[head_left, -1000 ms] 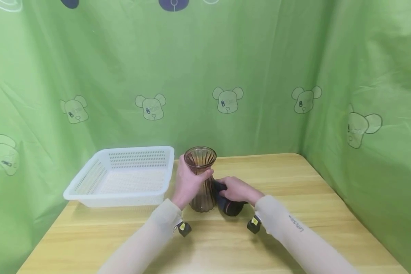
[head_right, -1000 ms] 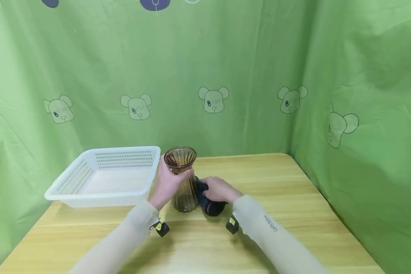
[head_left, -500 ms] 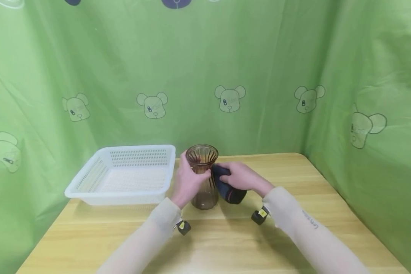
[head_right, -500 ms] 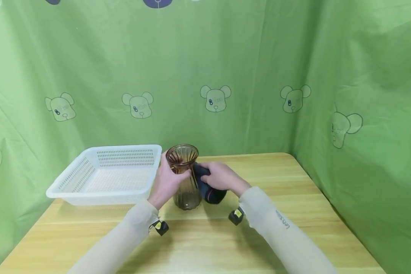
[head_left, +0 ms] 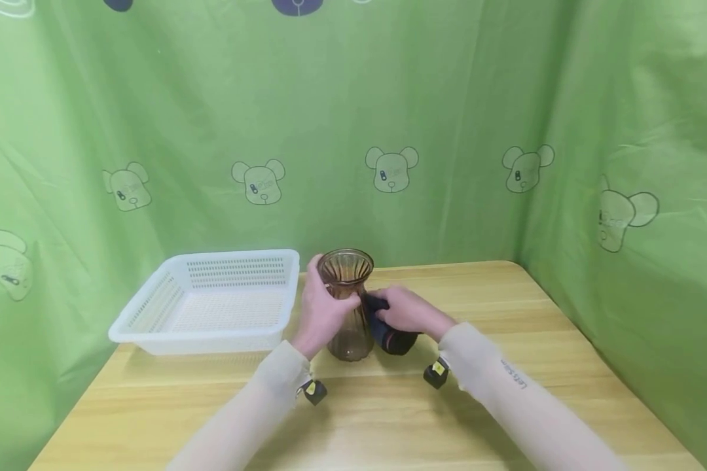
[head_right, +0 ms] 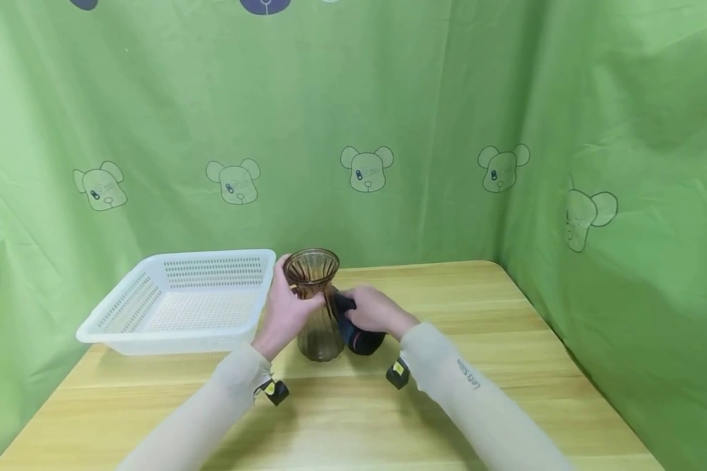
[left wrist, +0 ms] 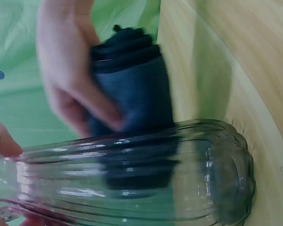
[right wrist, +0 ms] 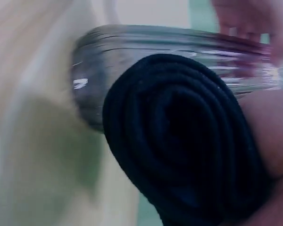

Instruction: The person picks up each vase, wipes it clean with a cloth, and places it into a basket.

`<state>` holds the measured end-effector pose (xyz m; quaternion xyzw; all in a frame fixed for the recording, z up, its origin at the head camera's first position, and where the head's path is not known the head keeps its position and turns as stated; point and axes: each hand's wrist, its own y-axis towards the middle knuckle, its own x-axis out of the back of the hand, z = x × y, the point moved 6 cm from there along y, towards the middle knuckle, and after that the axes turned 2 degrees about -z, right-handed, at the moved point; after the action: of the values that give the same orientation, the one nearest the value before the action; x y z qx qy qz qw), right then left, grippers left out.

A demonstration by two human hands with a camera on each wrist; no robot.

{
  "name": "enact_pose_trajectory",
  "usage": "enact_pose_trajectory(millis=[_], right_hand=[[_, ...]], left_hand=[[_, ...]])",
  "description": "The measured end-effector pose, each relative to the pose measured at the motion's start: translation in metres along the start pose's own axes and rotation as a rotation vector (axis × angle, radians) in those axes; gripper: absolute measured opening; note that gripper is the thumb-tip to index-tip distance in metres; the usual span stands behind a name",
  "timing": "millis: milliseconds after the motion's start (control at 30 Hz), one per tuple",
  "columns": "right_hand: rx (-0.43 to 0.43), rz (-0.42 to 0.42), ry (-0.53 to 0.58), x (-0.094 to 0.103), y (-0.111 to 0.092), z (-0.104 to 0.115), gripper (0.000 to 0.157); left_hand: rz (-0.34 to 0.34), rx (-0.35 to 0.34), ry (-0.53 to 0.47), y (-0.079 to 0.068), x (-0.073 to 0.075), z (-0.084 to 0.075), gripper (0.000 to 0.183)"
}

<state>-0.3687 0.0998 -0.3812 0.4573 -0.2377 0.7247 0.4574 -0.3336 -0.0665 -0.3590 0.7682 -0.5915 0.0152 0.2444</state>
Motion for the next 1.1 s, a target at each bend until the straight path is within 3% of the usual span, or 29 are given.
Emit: enact_pose_trajectory(millis=[167, 300, 500, 800, 933, 1100], right_hand=[[-0.029, 0.079, -0.049, -0.027, -0.006, -0.011, 0.048], [-0.013, 0.107, -0.077, -0.033, -0.009, -0.009, 0.041], [-0.013, 0.086, 0.011, -0.009, -0.01, 0.001, 0.045], [0.048, -0.106, 0.042, 0.05, -0.005, 0.028, 0.044], [0.044, -0.109, 0.025, 0.046, -0.002, 0.029, 0.04], [0.032, -0.017, -0.009, 0.019, -0.001, 0.02, 0.043]], left_hand=[[0.009, 0.022, 0.013, -0.004, 0.0, 0.002, 0.11], [-0.002, 0.049, 0.004, -0.005, 0.001, 0.006, 0.109], [-0.007, 0.057, 0.015, -0.003, 0.003, 0.006, 0.1], [0.023, 0.014, 0.044, 0.004, 0.003, 0.005, 0.083], [0.013, -0.004, 0.028, 0.005, 0.002, 0.006, 0.082], [0.005, 0.004, 0.063, 0.004, 0.004, 0.005, 0.086]])
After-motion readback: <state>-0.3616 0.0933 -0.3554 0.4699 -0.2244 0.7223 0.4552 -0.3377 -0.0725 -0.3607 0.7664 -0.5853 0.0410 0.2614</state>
